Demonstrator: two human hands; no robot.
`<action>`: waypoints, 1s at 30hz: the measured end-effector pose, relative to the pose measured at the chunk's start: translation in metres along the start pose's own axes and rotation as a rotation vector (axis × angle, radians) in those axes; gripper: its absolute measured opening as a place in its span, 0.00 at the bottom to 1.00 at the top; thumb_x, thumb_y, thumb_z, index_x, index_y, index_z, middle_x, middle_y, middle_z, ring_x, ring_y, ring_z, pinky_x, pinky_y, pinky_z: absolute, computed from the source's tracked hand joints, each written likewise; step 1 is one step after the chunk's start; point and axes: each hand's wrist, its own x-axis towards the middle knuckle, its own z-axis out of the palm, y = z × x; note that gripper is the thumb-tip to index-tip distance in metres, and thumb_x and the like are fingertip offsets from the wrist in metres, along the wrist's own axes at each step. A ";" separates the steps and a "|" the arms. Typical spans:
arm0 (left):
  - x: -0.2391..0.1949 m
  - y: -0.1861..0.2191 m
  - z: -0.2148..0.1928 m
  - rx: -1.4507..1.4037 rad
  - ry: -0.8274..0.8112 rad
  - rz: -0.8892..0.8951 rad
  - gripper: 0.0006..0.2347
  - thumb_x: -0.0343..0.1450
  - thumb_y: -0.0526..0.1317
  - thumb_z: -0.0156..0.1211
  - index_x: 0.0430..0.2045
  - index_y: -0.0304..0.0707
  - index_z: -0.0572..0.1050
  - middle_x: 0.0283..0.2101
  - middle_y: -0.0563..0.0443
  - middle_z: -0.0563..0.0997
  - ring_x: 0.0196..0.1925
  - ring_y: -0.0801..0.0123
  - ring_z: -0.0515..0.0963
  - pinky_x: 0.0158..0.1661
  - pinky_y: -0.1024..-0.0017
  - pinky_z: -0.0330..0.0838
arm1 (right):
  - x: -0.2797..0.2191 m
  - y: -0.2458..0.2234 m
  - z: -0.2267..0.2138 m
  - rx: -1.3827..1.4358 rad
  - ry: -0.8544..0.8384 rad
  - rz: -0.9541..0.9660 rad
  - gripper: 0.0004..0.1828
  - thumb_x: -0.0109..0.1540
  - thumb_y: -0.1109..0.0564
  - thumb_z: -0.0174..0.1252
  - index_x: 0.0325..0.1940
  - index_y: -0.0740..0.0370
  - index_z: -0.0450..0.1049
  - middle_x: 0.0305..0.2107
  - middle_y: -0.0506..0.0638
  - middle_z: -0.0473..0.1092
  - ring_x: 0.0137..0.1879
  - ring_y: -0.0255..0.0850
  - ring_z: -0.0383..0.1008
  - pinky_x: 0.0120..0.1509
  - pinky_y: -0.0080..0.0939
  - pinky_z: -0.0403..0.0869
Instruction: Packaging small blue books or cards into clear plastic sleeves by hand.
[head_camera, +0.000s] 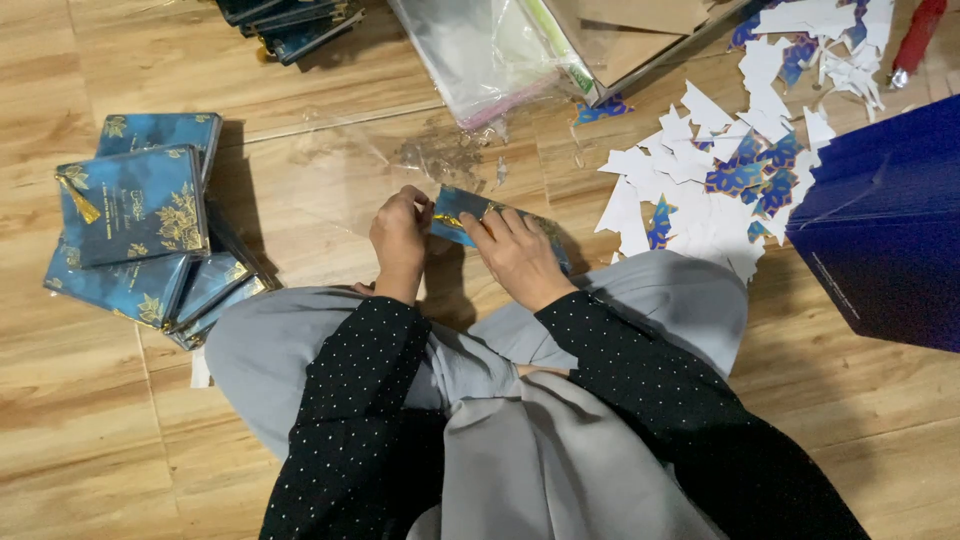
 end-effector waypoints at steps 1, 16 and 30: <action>-0.001 0.006 -0.008 -0.002 0.002 -0.002 0.04 0.64 0.42 0.57 0.25 0.50 0.69 0.20 0.53 0.71 0.28 0.56 0.77 0.32 0.60 0.73 | -0.001 0.003 0.000 0.000 0.000 -0.003 0.12 0.59 0.57 0.48 0.46 0.54 0.68 0.25 0.46 0.58 0.33 0.39 0.62 0.31 0.36 0.65; -0.009 0.018 -0.013 0.066 0.011 0.101 0.05 0.62 0.42 0.59 0.26 0.49 0.72 0.17 0.55 0.71 0.25 0.58 0.78 0.29 0.61 0.74 | -0.016 -0.001 -0.005 -0.099 0.163 -0.276 0.07 0.59 0.61 0.49 0.42 0.60 0.69 0.25 0.51 0.61 0.28 0.41 0.60 0.28 0.36 0.59; -0.022 0.030 -0.013 -0.053 -0.180 -0.013 0.05 0.61 0.37 0.55 0.28 0.48 0.71 0.21 0.51 0.75 0.31 0.55 0.78 0.34 0.60 0.73 | -0.031 -0.005 0.039 -0.296 -0.032 -0.255 0.19 0.56 0.62 0.48 0.52 0.60 0.66 0.39 0.54 0.63 0.34 0.43 0.61 0.28 0.37 0.60</action>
